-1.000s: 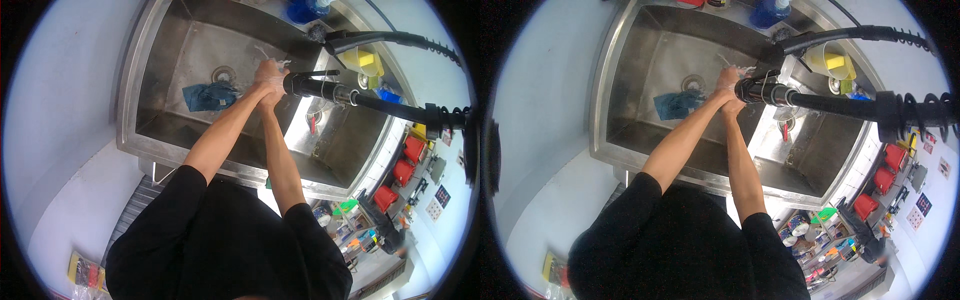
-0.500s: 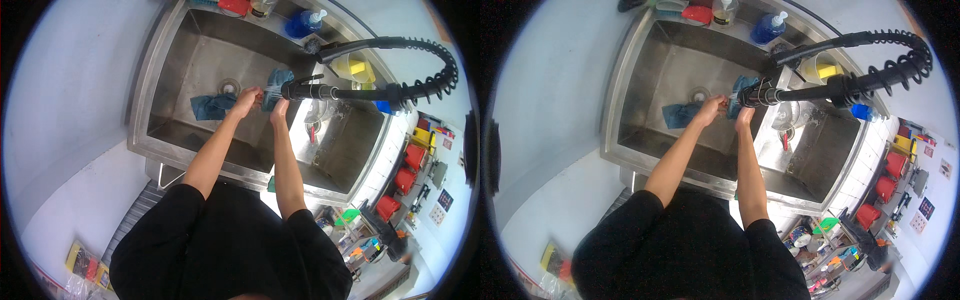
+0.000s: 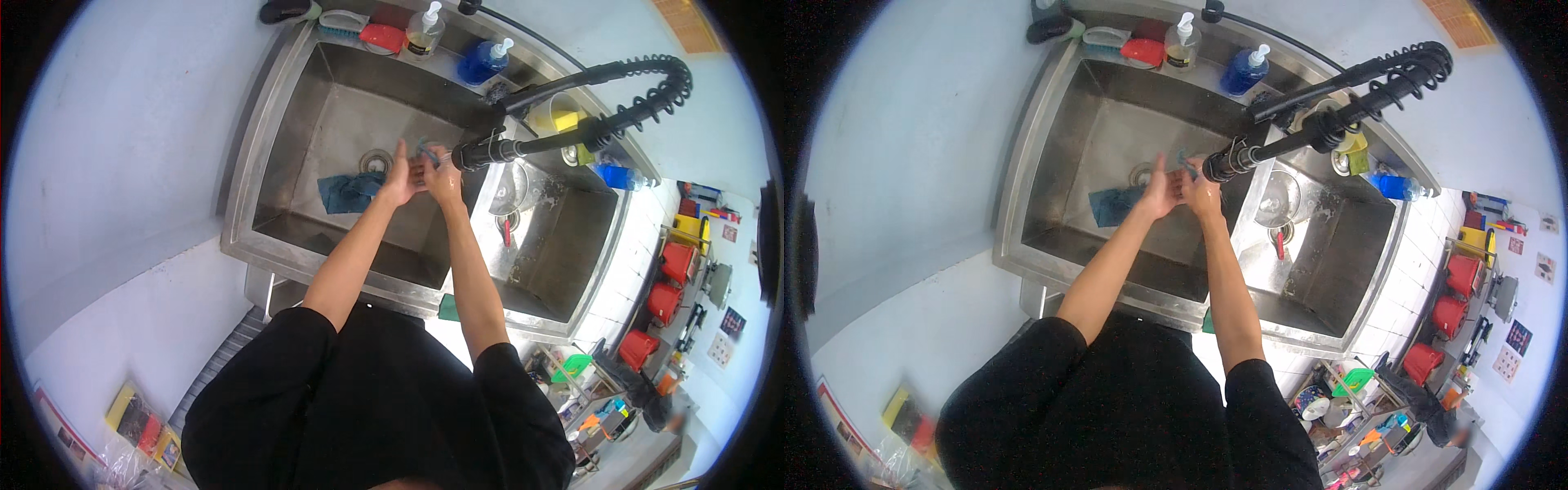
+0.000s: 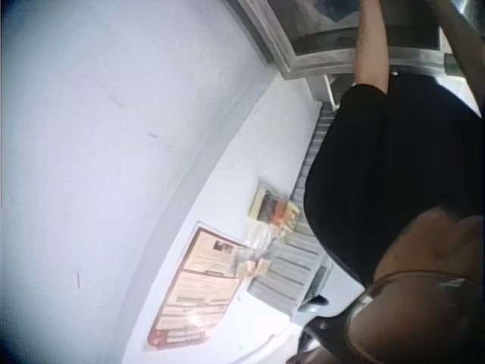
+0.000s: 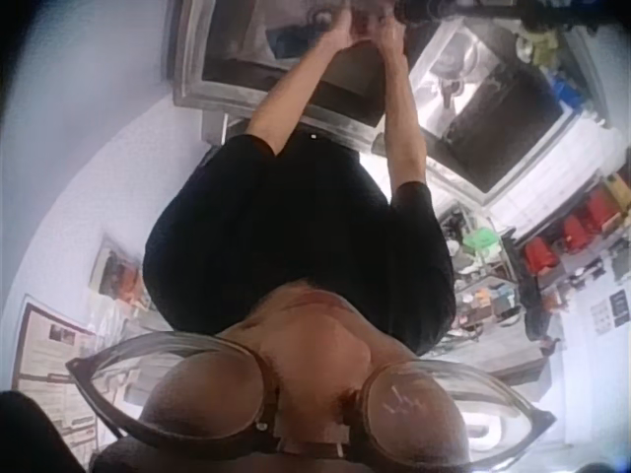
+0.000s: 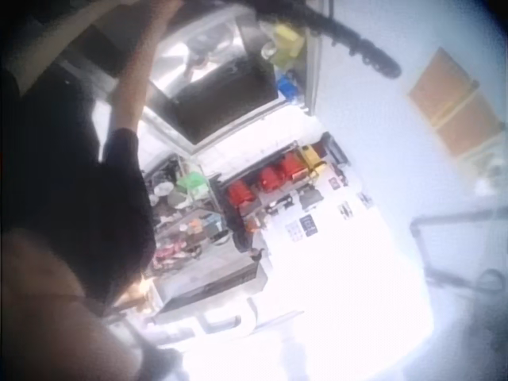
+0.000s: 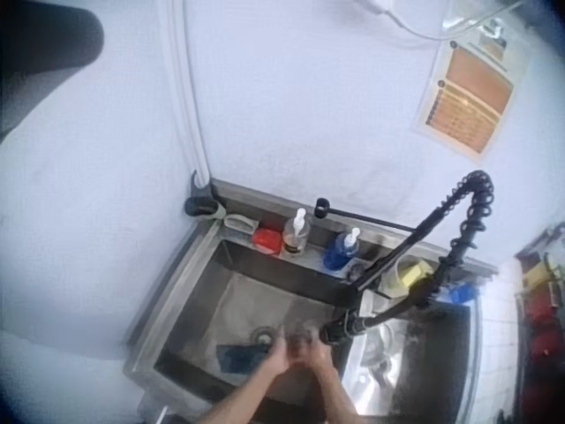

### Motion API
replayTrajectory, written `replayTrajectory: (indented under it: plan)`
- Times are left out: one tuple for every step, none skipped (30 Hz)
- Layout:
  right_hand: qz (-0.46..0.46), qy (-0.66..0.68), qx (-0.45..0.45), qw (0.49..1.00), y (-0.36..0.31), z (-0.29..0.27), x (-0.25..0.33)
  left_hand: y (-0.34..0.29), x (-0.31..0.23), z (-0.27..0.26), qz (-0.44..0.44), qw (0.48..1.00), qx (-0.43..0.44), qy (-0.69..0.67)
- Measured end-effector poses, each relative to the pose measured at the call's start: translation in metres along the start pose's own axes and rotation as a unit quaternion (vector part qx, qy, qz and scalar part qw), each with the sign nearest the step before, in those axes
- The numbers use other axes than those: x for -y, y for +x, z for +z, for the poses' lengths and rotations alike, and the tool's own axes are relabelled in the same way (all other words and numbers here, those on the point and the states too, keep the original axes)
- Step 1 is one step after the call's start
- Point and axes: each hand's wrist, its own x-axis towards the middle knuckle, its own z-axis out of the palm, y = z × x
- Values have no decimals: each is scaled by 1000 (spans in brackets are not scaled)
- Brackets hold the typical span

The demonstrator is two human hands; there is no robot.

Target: Cleaning a wok, rinsing a cloth, and preparing a bucket of cleaning solution.

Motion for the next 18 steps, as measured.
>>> replayTrajectory:
  plan:
    - [10, 1, 64, 998, -1, -5, 12, -6, -8, 3, -85, 978, 75, -175]
    - [8, 1, 59, 998, -2, -6, 22, -6, -13, 3, -83, 979, 78, -171]
    - [42, 54, 85, 994, -4, -8, 32, -5, -17, 4, -59, 989, 67, -114]
    - [77, 106, 110, 985, -9, -12, 36, -3, -19, 6, -36, 996, 57, -57]
    - [74, 149, 76, 983, -17, -14, 37, -3, -21, 8, -12, 999, 47, 1]
    - [75, 148, 71, 984, -24, -17, 36, -3, -22, 7, -14, 999, 50, 5]
    - [157, 266, 45, 950, -34, -19, 33, -5, -24, 8, 29, 995, 60, -78]
    - [234, 379, 14, 895, -42, -20, 22, -9, -29, 18, 69, 982, 72, -160]
    - [344, 504, 19, 792, -49, -21, 10, -15, -33, 26, 66, 979, 55, -186]
    - [343, 504, 9, 793, -55, -16, -1, -20, -33, 32, 62, 980, 61, -179]
    - [406, 558, 16, 723, -56, -10, -8, -22, -33, 38, 45, 968, 105, -222]
    - [463, 608, 24, 645, -58, -7, -16, -25, -33, 44, 28, 953, 148, -263]
    - [475, 659, 76, 578, -46, -8, 7, -28, -35, 36, 36, 955, 140, -258]
    - [471, 665, 69, 576, -42, -8, 7, -33, -32, 40, 22, 936, 197, -292]
    - [421, 753, 46, 504, -35, -7, 6, -39, -31, 43, 7, 912, 252, -325]
    - [363, 829, 23, 425, -27, -6, 5, -43, -29, 41, 3, 914, 254, -315]
    - [337, 848, 4, 409, -22, -5, -3, -46, -27, 38, 0, 915, 271, -299]
    - [330, 852, -5, 407, -13, -3, -11, -48, -26, 34, -5, 915, 287, -283]
